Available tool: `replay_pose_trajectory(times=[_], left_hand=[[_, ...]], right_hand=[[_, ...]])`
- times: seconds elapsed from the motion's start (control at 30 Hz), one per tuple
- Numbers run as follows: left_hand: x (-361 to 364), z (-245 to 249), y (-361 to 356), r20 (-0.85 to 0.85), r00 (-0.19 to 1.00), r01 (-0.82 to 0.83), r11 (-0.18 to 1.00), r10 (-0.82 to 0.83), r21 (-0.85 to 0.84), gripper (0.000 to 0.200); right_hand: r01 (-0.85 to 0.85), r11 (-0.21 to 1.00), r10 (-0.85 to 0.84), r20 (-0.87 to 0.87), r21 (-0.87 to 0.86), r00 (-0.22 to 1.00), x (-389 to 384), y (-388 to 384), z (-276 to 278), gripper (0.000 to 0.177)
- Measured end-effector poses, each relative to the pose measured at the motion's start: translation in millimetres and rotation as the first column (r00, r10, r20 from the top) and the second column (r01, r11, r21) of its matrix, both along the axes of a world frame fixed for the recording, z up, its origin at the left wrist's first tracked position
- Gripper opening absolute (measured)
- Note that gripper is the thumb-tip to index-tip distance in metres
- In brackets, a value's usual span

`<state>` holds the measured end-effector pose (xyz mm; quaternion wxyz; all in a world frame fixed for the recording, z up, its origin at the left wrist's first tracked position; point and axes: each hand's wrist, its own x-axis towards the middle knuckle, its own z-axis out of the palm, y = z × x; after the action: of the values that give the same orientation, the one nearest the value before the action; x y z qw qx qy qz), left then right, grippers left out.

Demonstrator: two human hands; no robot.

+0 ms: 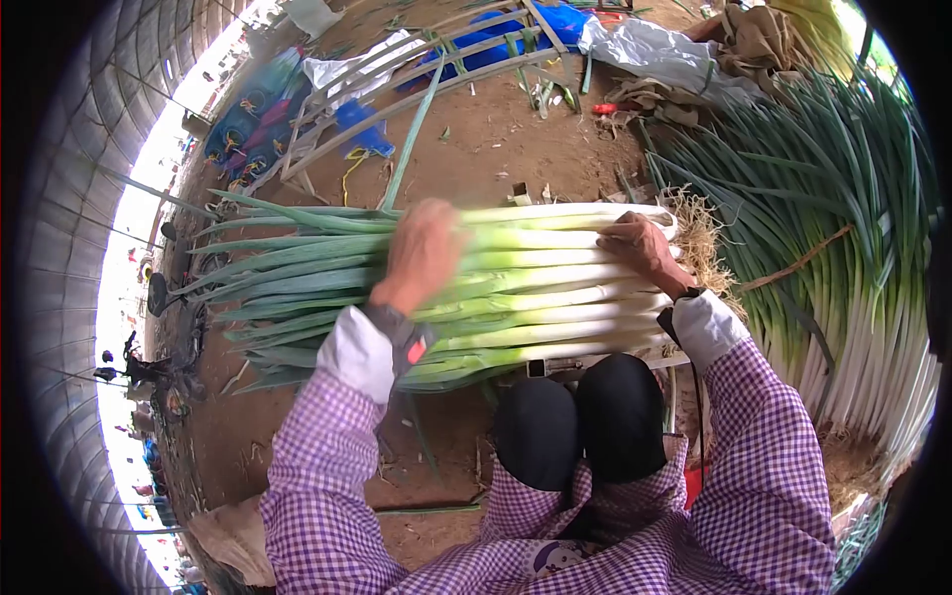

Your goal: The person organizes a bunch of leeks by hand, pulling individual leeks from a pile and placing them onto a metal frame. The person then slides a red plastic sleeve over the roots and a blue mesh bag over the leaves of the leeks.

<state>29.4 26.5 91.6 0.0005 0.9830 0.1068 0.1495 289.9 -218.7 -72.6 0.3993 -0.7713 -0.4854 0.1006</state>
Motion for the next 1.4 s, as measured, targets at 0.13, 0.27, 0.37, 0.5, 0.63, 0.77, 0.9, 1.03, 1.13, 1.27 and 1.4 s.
replay_pose_trajectory(times=[0.13, 0.27, 0.37, 0.5, 0.63, 0.77, 0.9, 1.03, 1.13, 1.27, 1.4], left_hand=[[7, -14, 62, -0.222, 0.975, -0.003, 0.992, 0.032, 0.13, 0.028], [-17, 5, 89, -0.463, 0.804, -0.222, 0.911, 0.373, 0.348, 0.039], [-56, 17, 97, -0.326, 0.698, -0.5, 0.76, 0.637, 0.414, 0.043], [-99, -10, 113, -0.309, 0.677, -0.639, 0.742, 0.668, 0.204, 0.045], [-106, -30, 135, -0.35, 0.762, -0.487, 0.838, 0.545, 0.245, 0.036], [-100, -27, 147, -0.411, 0.757, -0.441, 0.861, 0.508, 0.252, 0.042], [-83, -11, 132, -0.148, 0.8, -0.533, 0.801, 0.582, 0.271, 0.066], [-82, -10, 164, -0.183, 0.874, -0.398, 0.878, 0.451, 0.265, 0.082], [-77, -5, 174, -0.398, 0.784, -0.447, 0.878, 0.476, 0.168, 0.083], [-81, -1, 163, -0.441, 0.719, -0.517, 0.838, 0.537, 0.177, 0.077], [-87, -3, 151, -0.336, 0.732, -0.578, 0.802, 0.592, 0.155, 0.076]], right_hand=[[0.027, 1.0, -0.027, -0.003, 0.007, 1.0, 0, 1, -2, 0.023], [0.03, 0.999, -0.03, -0.004, 0.017, 1.0, 0, 0, -2, 0.025], [0.033, 0.999, -0.032, -0.019, 0.041, 0.999, 0, 1, -7, 0.025], [0.019, 0.999, -0.018, -0.03, 0.037, 0.999, 2, 1, -4, 0.026], [0.021, 0.999, -0.018, -0.06, 0.039, 0.998, 3, 1, -11, 0.025], [0.054, 0.998, -0.05, -0.091, 0.044, 0.995, 1, 2, -10, 0.025], [0.04, 0.999, -0.039, -0.053, 0.022, 0.998, 0, 2, -8, 0.024], [0.053, 0.999, -0.052, -0.086, -0.002, 0.995, 0, 0, -1, 0.024], [0.049, 0.999, -0.048, -0.069, 0.015, 0.996, -1, 1, -1, 0.024], [0.042, 0.999, -0.04, -0.085, 0.023, 0.996, -2, -1, 2, 0.024], [0.027, 0.999, -0.025, -0.062, 0.02, 0.998, -2, 0, 2, 0.024]])
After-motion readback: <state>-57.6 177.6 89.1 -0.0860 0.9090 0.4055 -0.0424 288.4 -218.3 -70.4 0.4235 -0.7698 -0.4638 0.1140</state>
